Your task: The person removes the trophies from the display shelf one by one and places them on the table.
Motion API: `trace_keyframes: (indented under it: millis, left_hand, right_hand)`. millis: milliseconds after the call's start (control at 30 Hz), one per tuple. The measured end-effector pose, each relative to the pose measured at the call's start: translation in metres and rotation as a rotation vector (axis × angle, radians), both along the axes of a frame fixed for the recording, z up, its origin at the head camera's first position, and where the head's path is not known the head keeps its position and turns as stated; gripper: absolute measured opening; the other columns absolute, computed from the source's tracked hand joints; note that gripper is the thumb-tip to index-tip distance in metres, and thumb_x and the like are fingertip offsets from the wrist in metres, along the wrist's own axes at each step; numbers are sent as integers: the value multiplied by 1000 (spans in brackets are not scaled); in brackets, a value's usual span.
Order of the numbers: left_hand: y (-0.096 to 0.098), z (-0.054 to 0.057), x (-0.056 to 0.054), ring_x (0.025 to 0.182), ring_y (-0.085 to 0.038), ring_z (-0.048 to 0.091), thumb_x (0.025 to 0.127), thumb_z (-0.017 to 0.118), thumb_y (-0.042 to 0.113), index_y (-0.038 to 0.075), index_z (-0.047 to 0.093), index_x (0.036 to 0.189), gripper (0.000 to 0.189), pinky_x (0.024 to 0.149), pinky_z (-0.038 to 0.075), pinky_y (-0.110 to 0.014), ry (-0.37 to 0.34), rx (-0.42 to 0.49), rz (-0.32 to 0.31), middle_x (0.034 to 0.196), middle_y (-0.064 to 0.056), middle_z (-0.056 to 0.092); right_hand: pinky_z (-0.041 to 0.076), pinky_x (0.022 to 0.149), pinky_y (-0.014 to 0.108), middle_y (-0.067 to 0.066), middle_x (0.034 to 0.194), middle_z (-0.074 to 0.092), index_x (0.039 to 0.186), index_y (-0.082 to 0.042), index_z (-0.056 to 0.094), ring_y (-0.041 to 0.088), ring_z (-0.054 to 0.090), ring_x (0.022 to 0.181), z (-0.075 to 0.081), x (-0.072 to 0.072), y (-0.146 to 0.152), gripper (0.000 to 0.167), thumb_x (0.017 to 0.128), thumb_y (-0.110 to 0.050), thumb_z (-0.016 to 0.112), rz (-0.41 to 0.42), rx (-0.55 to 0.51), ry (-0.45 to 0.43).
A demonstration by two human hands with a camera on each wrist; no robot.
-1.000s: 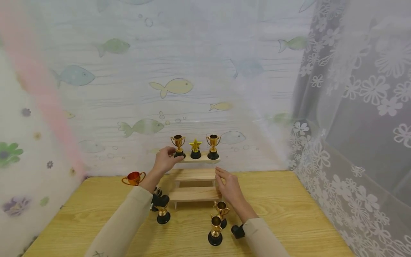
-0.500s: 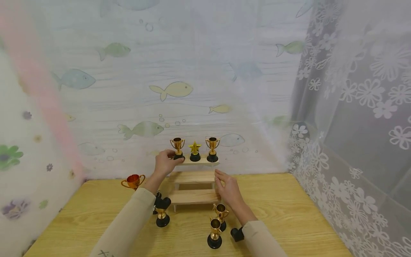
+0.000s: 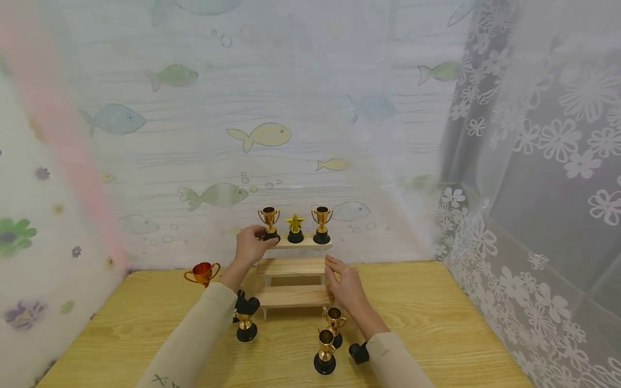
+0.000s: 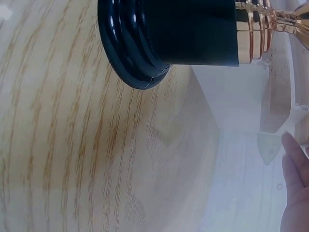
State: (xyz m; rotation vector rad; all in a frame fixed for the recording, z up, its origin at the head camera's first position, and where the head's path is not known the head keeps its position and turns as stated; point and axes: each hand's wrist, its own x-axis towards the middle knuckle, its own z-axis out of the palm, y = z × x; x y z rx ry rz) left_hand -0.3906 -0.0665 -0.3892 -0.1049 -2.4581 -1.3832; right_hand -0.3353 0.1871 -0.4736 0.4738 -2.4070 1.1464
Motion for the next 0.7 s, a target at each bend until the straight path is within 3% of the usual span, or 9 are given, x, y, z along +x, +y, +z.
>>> trace_keyframes:
  millis: [367, 700]
  left_hand:
    - [-3, 2, 0, 105, -35, 63, 87, 83, 13, -2, 70, 118, 37, 90, 54, -48, 3, -26, -9, 111, -18, 68]
    - [-5, 3, 8, 103, -34, 63, 85, 85, 13, -2, 73, 115, 36, 89, 54, -48, 21, -61, -4, 107, -17, 69]
  right_hand:
    - [46, 106, 54, 17, 143, 59, 133, 5, 65, 37, 55, 133, 0, -1, 1, 33, 106, -14, 57, 0, 11, 16]
    - [45, 105, 56, 19, 142, 60, 132, 7, 64, 40, 56, 131, -2, -1, 0, 33, 106, -12, 57, -8, 18, 40]
